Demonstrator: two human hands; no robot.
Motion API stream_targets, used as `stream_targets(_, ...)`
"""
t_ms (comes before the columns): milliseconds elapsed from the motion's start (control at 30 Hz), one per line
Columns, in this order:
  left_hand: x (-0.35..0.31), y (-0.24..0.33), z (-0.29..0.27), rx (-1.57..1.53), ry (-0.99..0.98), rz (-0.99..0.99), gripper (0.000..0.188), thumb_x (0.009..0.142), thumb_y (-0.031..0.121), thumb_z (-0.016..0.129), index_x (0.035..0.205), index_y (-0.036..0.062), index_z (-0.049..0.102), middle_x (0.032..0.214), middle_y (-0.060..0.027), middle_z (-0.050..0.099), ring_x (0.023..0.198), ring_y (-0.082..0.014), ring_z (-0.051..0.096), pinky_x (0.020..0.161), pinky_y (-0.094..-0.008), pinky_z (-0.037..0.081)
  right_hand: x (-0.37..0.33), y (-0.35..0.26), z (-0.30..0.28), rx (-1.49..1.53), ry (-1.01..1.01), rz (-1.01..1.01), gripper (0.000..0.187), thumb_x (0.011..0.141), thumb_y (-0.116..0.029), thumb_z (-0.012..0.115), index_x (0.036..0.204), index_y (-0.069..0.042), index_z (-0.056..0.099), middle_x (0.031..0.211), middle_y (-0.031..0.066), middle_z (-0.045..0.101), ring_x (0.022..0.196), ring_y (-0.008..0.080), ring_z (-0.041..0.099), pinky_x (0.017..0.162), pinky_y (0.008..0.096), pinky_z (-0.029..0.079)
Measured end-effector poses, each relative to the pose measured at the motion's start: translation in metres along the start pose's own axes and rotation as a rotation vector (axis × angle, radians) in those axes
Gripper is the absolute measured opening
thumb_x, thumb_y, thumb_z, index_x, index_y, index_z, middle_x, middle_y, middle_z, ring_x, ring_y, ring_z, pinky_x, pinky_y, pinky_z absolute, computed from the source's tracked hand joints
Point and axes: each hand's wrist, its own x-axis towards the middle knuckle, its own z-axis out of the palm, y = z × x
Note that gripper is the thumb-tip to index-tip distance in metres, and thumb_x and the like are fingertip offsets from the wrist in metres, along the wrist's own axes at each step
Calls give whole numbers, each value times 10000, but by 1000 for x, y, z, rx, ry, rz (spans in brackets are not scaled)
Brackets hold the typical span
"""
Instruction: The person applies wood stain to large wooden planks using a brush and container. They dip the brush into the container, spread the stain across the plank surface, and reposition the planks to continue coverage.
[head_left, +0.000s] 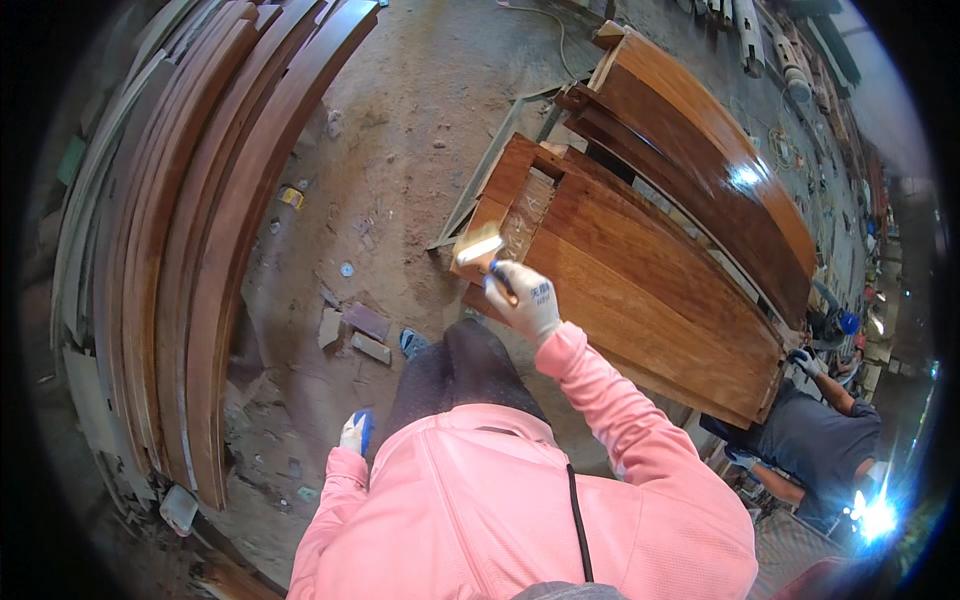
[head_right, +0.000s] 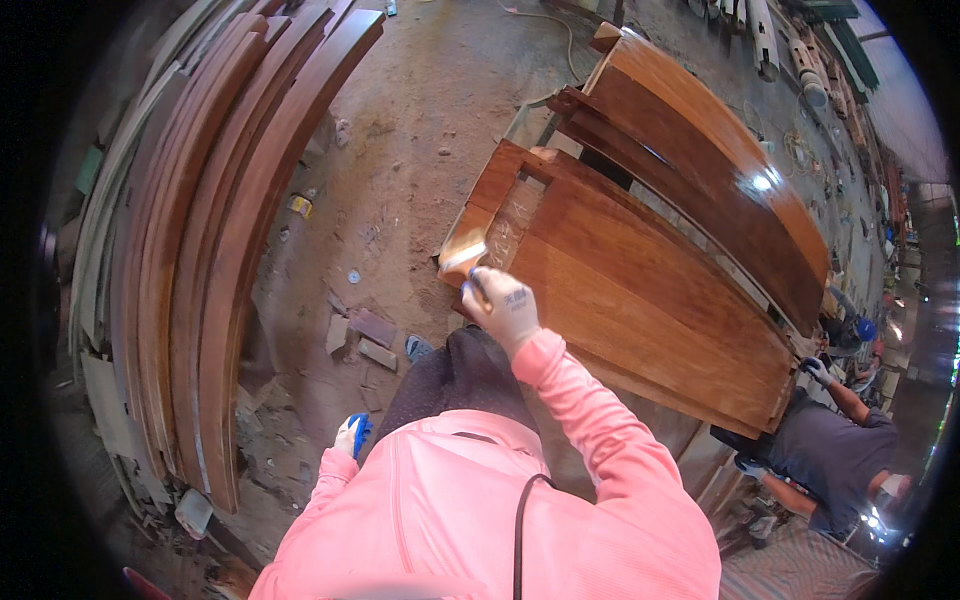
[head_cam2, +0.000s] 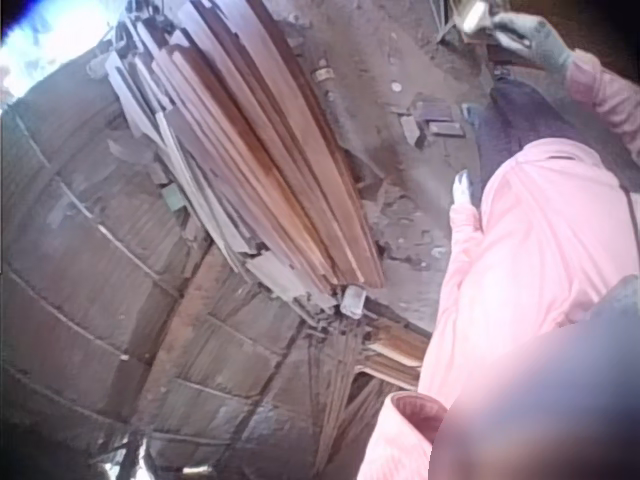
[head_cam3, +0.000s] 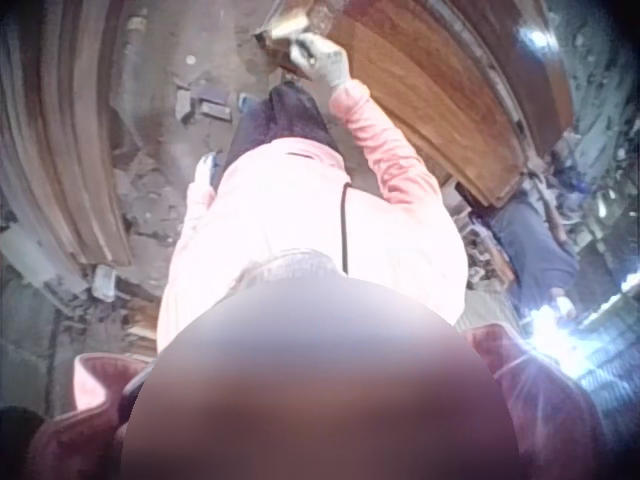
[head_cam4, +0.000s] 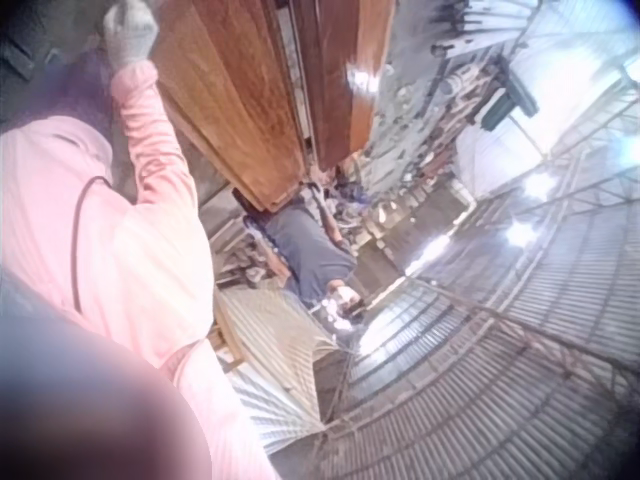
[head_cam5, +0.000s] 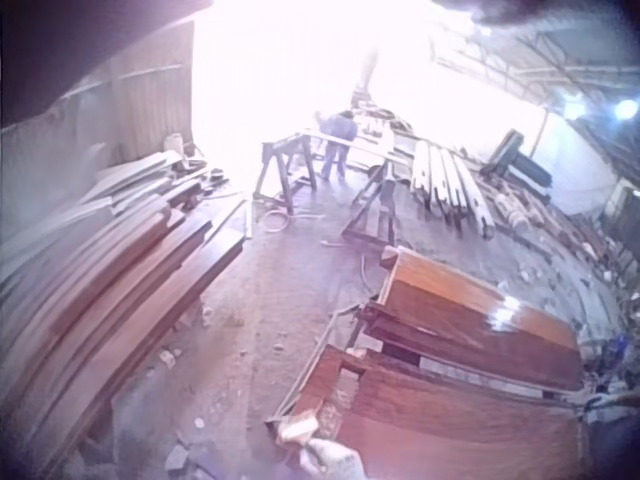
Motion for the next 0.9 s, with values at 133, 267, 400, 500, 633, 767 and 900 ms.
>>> stream_targets(133,-7,0,-1,3,-33,42,371,927,385,596,1186,121,618,973,-60,694,788,-141,622,672,-289,477,34,7,-20,373,38,7,199,848,-147,689,997,-18,664,839,172,686,712,246,680,696,325,534)
stream_targets(267,-7,-11,-8,14,-19,65,369,931,383,591,1191,123,620,984,-60,694,794,-144,627,683,-287,485,42,11,-11,68,121,120,182,862,-136,659,1007,-26,668,841,186,670,704,245,664,672,334,528)
stream_targets(400,-1,-21,-17,-26,-24,53,389,934,376,588,1212,105,620,1014,-62,693,809,-149,633,700,-299,495,-13,-24,7,-30,-37,-68,195,824,-124,676,997,-34,675,842,181,667,762,327,671,698,373,532)
stream_targets(500,2,-28,-25,39,-14,32,420,936,363,590,1222,58,629,1033,-74,693,860,-155,643,755,-305,506,-13,-30,5,206,39,88,164,846,-112,672,968,-4,655,782,128,652,711,217,650,690,318,512)
stream_targets(633,3,-33,-35,166,-24,66,427,930,368,591,1214,52,631,1030,-86,699,861,-171,650,775,-309,506,6,-15,5,243,252,214,172,877,-129,636,1010,-22,660,843,164,680,738,241,668,686,331,514)
stream_targets(767,4,-30,-42,62,-35,97,386,936,372,574,1199,95,626,990,-64,698,809,-157,632,700,-304,488,-18,-12,7,118,-77,246,204,857,-145,676,1015,-18,654,839,117,676,745,153,652,670,293,512)
stream_targets(900,1,-27,-45,25,-64,84,372,936,376,575,1193,112,623,977,-51,693,794,-139,618,653,-287,473,-32,-19,2,230,91,194,166,862,-145,652,984,-33,654,837,156,680,774,234,687,735,320,524)
